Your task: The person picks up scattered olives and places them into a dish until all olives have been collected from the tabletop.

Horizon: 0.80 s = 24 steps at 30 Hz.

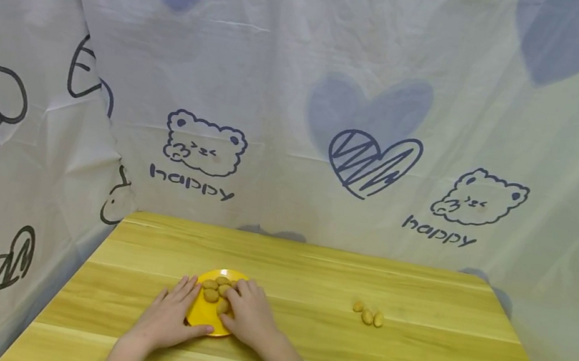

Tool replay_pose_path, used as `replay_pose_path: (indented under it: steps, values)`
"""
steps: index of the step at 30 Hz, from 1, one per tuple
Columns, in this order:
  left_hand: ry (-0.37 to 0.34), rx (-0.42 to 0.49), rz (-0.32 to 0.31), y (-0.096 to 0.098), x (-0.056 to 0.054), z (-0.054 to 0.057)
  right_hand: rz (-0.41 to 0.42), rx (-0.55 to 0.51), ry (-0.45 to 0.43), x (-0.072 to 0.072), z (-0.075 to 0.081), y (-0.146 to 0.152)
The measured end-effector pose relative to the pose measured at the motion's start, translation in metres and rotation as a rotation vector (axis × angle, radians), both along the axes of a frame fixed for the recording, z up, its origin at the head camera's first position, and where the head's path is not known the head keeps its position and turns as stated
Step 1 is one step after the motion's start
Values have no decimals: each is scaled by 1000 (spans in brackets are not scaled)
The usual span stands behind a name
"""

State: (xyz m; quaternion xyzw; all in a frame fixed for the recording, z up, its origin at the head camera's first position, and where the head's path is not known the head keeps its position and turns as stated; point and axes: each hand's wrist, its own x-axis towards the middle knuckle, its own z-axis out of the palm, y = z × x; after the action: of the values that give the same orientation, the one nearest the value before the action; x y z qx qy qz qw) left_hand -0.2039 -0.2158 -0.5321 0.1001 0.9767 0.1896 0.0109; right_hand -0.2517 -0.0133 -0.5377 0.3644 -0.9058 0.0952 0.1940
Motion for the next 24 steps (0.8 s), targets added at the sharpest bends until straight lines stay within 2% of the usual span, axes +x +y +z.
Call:
replay_pose_path:
  steps: [12,24]
  values:
    - [19,-6,-2,1,2,2,-38,10,4,0,-2,-8]
    - [21,-12,-2,1,2,1,-37,-16,17,-3,-1,-11]
